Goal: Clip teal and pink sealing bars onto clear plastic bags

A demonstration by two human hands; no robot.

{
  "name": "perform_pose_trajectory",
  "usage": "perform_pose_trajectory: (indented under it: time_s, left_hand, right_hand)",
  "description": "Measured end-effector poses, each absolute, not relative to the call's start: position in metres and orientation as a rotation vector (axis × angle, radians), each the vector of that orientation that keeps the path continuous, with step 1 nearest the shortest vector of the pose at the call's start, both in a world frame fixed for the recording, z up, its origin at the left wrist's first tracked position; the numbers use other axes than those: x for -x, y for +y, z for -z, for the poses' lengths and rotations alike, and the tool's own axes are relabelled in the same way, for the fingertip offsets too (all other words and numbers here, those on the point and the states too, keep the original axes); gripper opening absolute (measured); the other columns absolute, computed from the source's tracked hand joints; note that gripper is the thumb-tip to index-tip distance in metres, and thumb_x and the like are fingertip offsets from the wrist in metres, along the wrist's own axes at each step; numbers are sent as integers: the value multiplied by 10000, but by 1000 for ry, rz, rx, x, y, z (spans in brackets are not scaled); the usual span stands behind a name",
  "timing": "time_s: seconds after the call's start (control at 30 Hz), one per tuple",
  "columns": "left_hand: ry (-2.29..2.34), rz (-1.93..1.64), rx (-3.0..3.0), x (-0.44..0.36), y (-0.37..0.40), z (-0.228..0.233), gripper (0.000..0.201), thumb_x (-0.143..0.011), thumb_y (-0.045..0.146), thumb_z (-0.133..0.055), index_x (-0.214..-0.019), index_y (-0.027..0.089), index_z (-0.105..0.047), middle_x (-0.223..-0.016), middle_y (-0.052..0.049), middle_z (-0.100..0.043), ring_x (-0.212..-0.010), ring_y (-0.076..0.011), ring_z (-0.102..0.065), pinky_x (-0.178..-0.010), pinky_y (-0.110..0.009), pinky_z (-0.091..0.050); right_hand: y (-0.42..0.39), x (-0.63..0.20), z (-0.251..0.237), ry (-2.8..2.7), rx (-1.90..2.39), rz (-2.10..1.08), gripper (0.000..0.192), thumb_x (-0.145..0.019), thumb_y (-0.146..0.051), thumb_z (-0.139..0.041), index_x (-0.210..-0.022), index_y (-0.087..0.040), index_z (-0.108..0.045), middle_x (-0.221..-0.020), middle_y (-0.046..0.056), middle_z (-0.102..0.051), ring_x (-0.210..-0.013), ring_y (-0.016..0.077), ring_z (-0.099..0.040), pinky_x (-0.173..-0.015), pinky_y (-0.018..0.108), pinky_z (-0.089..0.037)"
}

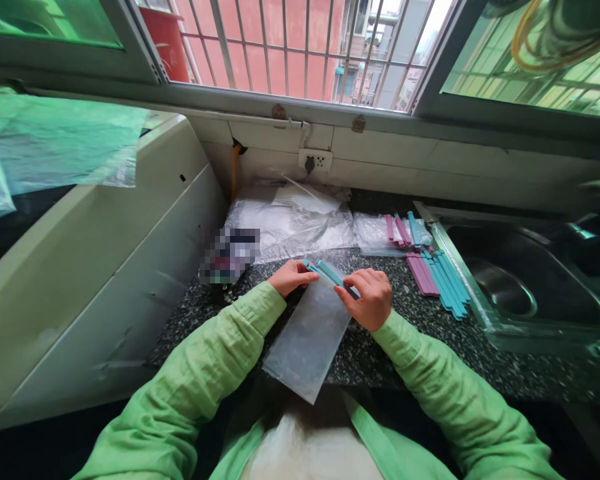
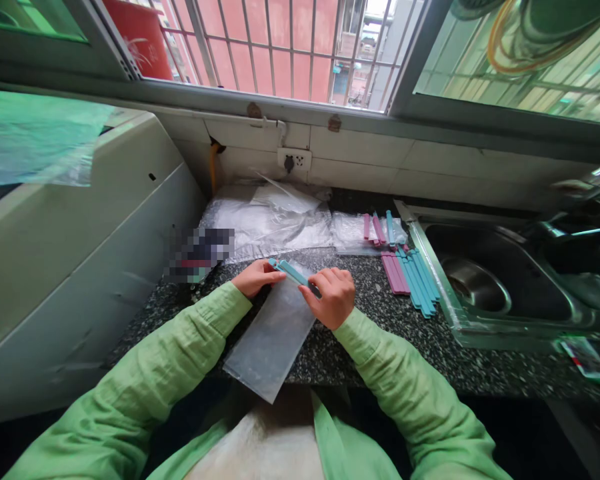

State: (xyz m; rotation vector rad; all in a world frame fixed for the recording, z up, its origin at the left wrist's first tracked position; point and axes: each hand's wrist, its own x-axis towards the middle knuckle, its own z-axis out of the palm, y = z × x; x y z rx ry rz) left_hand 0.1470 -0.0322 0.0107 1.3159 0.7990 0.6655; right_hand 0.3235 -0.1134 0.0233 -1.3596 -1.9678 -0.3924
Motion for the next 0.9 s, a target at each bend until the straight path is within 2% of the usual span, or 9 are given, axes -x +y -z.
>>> perform_pose_trajectory:
  time_s: [0.43,0.73,0.9]
  left_hand:
    - [894,-801,-1079,-148,-32,-13,270,-448,289,-701,-579,130,-528,-459,62,-457,-410,-33,-345,-408,-189,-223]
    - [962,-861,-1021,-147,-28,-10,197,-458,224,-675,-552,128,-531,-457,56,-484,-426,-42,-388,-413,-181,-240]
    - [940,-897,-922,-147,-25,-8,165,-471,177,-659,-576,127,-542,-484,43,-526,-446,-60,-451,-441,-186,-311]
  right_hand:
    - [-112,-327,-26,-1917,1362,399,162,-772,-339,-570,-687,-201,-571,-647,-5,-610,-664,136,-515,-670,288,-307]
    - [-111,-331,-28,-1866,1357,411,150,-766,-322,-575,-684,-197,-569,-634,-4,-605,-658,138,-525,-671,284,-323]
    - [-110,-334,-29,-1832,1337,396,150,-764,-323,-572,-681,-197,-564,-638,2,-604,-665,140,-541,-677,285,-339]
